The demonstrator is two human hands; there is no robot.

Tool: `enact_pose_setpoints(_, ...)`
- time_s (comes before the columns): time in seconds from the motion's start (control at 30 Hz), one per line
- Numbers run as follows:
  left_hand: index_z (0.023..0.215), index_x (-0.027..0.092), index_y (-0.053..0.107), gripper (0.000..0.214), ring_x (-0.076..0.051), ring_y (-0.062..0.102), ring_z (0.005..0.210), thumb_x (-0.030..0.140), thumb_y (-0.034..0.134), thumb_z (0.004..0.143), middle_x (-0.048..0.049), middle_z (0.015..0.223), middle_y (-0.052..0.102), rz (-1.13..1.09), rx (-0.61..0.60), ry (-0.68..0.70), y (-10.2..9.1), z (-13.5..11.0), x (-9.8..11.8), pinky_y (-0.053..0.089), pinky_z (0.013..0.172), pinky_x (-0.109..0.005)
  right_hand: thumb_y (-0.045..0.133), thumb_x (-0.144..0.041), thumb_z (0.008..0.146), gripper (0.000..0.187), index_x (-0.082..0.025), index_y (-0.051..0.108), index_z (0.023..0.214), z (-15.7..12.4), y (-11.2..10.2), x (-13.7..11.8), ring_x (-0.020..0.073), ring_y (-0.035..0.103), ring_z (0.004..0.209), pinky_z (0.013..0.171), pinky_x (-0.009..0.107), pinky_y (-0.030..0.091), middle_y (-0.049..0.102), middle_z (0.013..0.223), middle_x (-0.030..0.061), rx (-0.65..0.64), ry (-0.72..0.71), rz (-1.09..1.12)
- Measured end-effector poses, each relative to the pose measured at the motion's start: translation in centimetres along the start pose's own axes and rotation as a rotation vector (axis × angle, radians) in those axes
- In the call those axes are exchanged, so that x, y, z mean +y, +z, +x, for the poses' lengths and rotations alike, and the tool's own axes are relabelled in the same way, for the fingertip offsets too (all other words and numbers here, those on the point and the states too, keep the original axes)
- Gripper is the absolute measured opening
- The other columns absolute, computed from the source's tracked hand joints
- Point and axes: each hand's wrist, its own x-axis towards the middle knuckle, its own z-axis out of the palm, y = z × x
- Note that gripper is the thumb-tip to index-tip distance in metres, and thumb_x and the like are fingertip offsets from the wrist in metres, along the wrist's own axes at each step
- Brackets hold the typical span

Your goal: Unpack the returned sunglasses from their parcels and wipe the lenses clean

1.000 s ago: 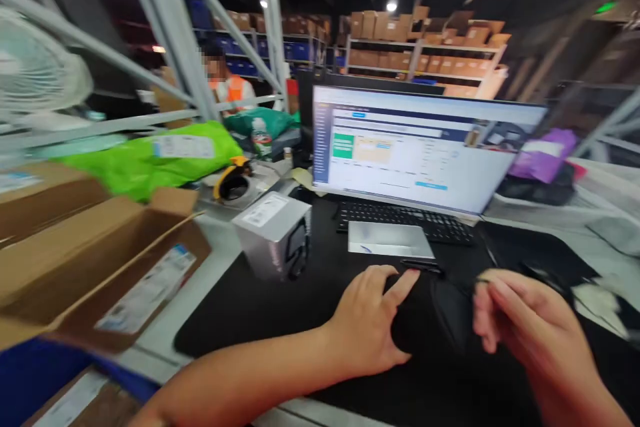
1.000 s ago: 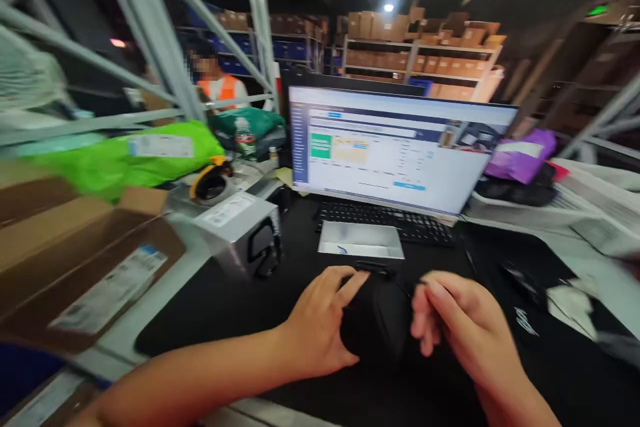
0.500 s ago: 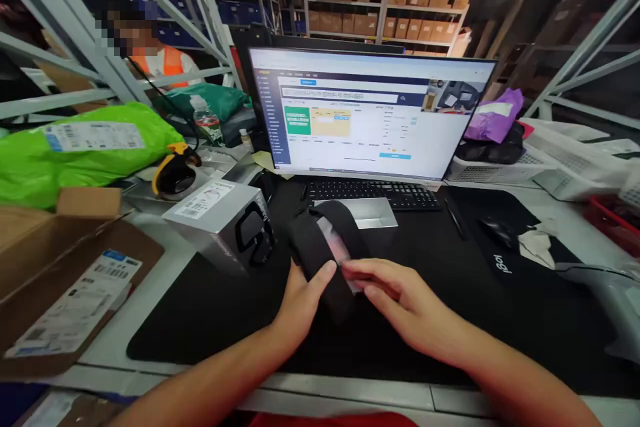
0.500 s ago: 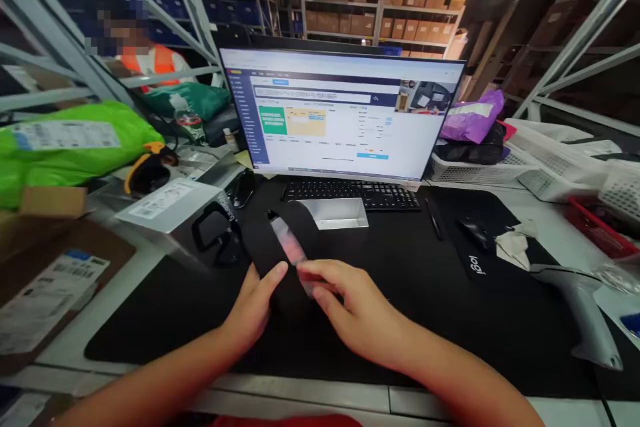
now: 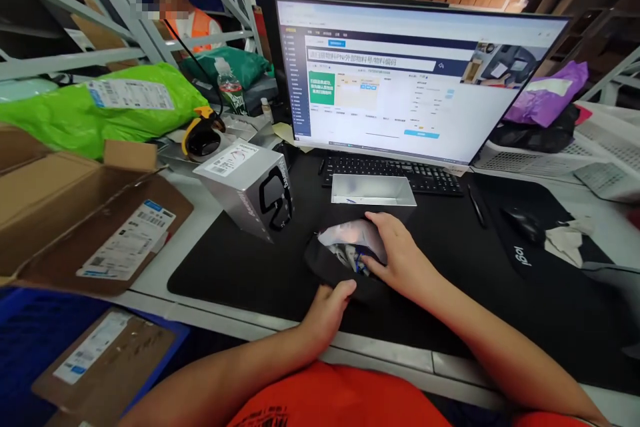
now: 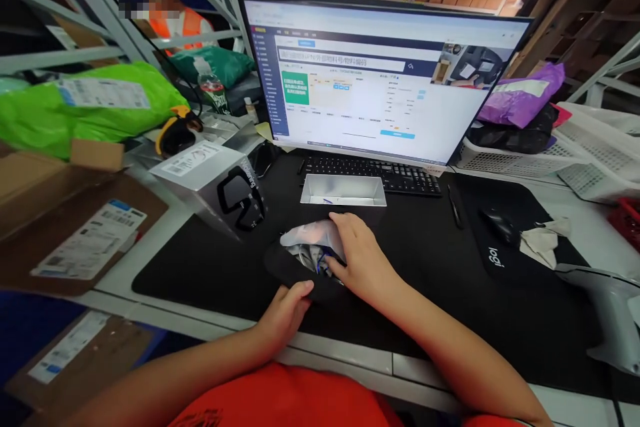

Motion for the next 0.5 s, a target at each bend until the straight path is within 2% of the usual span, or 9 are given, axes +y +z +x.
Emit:
enact_pose_setpoints(0.07,0.115,0.014,0.073,0.05,-0.035,0.061,0.127,0.043,0.075,0.074,-0.0122,0.107,0.078,0.054,-0.001,0.012,-0.7,0.2,-0.3,0.038,0.118,-0.051,0.061,-0.02,0.092,0.059,-0.022,0.04,0.147,-0.1,0.0,-0.2,0.0322,0.045,0.142,0.116,0.055,0.041,0.058,0.142,0.0132,-0.024,-0.066,-0.038)
enact_pose_setpoints(0.13,0.119,0.014,0.072,0.051,-0.034,0.061,0.127,0.043,0.076,0.076,-0.0121,0.108,0.078,0.106,-0.01,0.044,-1.4,0.3,-0.6,0.035,0.12,-0.051,0.064,-0.025,0.093,0.053,-0.022,0.043,0.142,0.0,0.0,-0.2,0.0331,0.045,0.14,0.115,0.055,0.04,0.06,0.139,0.0129,-0.031,-0.091,-0.054)
enact_pose_setpoints(0.23,0.126,0.016,0.069,0.052,-0.032,0.061,0.129,0.041,0.074,0.08,-0.0112,0.112,0.078,0.162,-0.062,0.064,-2.1,0.2,-0.8,0.031,0.123,-0.051,0.076,-0.043,0.085,0.065,-0.019,0.046,0.138,0.4,0.0,-0.2,0.0361,0.048,0.134,0.113,0.056,0.039,0.058,0.135,0.0161,-0.015,-0.044,-0.064)
enact_pose_setpoints(0.33,0.129,0.018,0.067,0.055,-0.033,0.059,0.131,0.039,0.073,0.079,-0.0108,0.114,0.077,0.226,-0.114,0.072,-2.0,-0.2,-0.3,0.031,0.123,-0.051,0.083,-0.047,0.076,0.072,-0.017,0.049,0.132,0.7,-0.2,-0.3,0.0363,0.049,0.126,0.11,0.056,0.041,0.059,0.127,0.0157,-0.032,0.012,-0.077)
enact_pose_setpoints(0.43,0.13,0.02,0.067,0.061,-0.035,0.057,0.133,0.038,0.078,0.074,-0.0107,0.116,0.077,0.33,-0.149,0.093,-1.6,-0.6,0.4,0.031,0.123,-0.052,0.083,-0.044,0.072,0.065,-0.015,0.055,0.123,0.8,-0.3,-0.8,0.0347,0.05,0.115,0.103,0.053,0.045,0.057,0.118,0.0149,-0.014,0.077,-0.108)
enact_pose_setpoints(0.5,0.13,0.02,0.067,0.062,-0.036,0.056,0.134,0.038,0.08,0.072,-0.0109,0.117,0.076,0.347,-0.13,0.091,-1.5,-0.7,0.6,0.031,0.123,-0.052,0.081,-0.039,0.072,0.054,-0.016,0.059,0.115,0.8,-0.1,-1.3,0.0343,0.05,0.11,0.099,0.052,0.046,0.057,0.112,0.0134,0.009,0.11,-0.128)
